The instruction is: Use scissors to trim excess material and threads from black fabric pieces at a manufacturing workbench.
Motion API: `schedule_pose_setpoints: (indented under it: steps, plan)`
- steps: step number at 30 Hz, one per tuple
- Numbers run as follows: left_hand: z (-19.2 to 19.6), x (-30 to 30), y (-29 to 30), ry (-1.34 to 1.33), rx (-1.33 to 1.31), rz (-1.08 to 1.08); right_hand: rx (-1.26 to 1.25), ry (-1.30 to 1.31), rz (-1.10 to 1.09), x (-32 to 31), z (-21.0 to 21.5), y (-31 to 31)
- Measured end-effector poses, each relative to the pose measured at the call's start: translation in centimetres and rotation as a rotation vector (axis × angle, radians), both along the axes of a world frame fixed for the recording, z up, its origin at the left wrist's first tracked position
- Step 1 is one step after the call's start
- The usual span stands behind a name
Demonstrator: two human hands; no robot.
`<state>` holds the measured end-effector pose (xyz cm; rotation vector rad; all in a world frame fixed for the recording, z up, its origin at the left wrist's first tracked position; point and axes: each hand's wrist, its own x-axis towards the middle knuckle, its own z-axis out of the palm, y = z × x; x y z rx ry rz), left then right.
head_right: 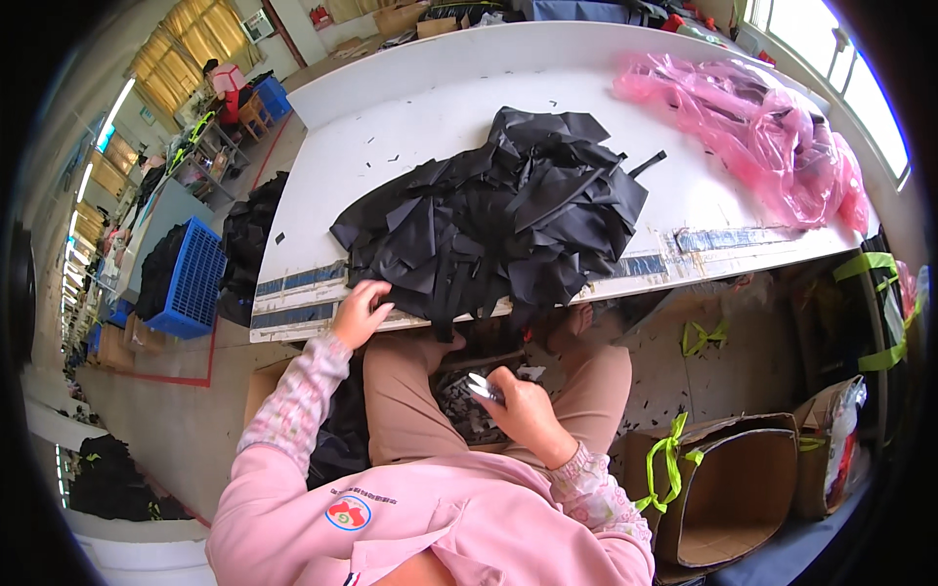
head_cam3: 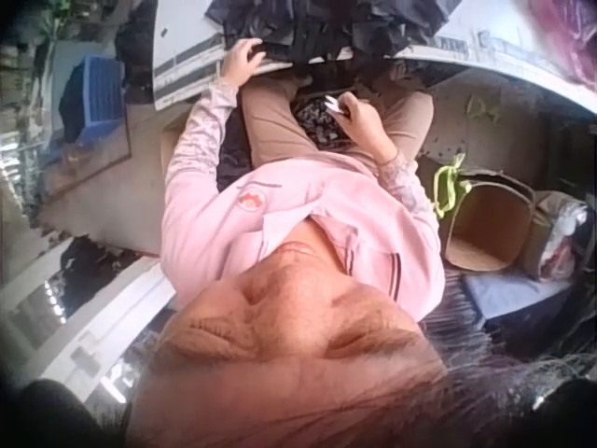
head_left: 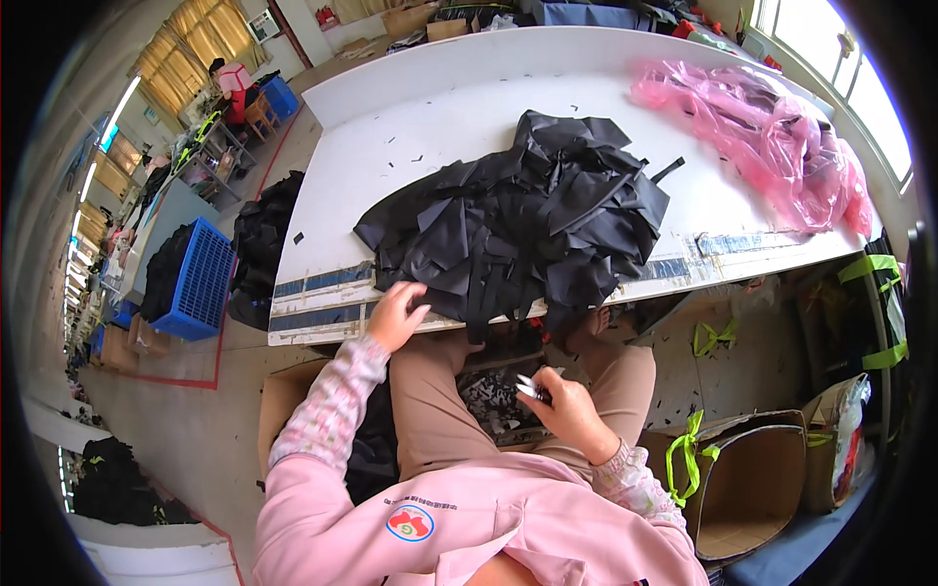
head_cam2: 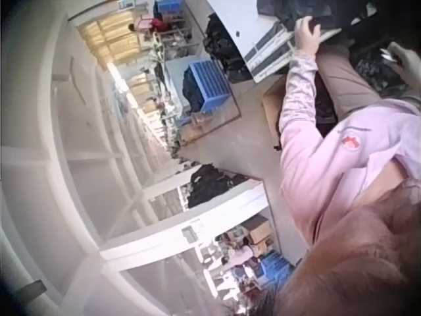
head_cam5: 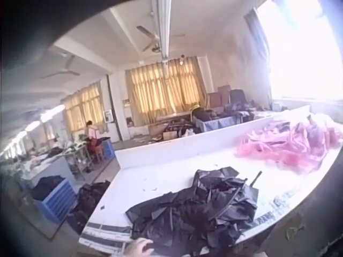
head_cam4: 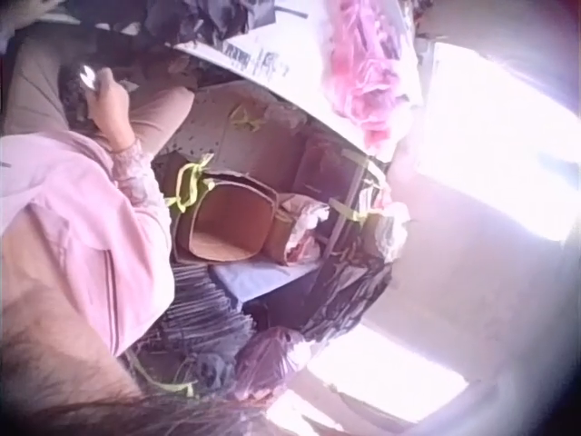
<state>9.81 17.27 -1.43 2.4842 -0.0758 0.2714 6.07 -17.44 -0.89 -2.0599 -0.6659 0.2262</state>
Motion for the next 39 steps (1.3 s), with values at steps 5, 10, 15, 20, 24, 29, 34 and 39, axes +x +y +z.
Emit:
schedule_pose_setpoints:
  steps: [5, 10, 15, 20, 24, 29, 34, 39]
  plan:
    - [-3.5, 6.6, -0.9, 0.018, 0.517, -0.055, -0.001, 0.007, 0.026, -1.4, -0.5, -0.8]
    - [-4.3, 7.3, -1.9, -0.01, 0.33, -0.017, -0.064, 0.064, -0.027, -1.3, -0.7, -3.0]
    - [-2.7, 4.1, -5.0, 0.003, -0.027, -0.275, -0.055, 0.12, -0.04, -0.3, -0.8, -2.6]
    - [-1.9, 4.4, -5.0, -0.052, -0.161, -0.055, 0.005, 0.072, 0.028, 0.2, -1.0, -0.4]
    - [-3.8, 9.9, 0.0, -0.316, 0.017, 0.317, 0.005, 0.079, 0.074, -0.3, -1.6, 0.4]
    - [-5.7, 14.5, 4.7, -0.032, -0.037, 0.543, -0.041, 0.129, 0.061, -1.1, -1.8, -0.2]
    - [-3.5, 13.9, 2.5, -0.236, -0.297, 0.418, -0.059, 0.153, -0.015, -1.4, -1.7, -2.0]
    - [3.9, 4.4, -8.4, -0.098, -0.745, 0.041, 0.226, 0.246, -0.174, 0.3, -3.7, -2.3]
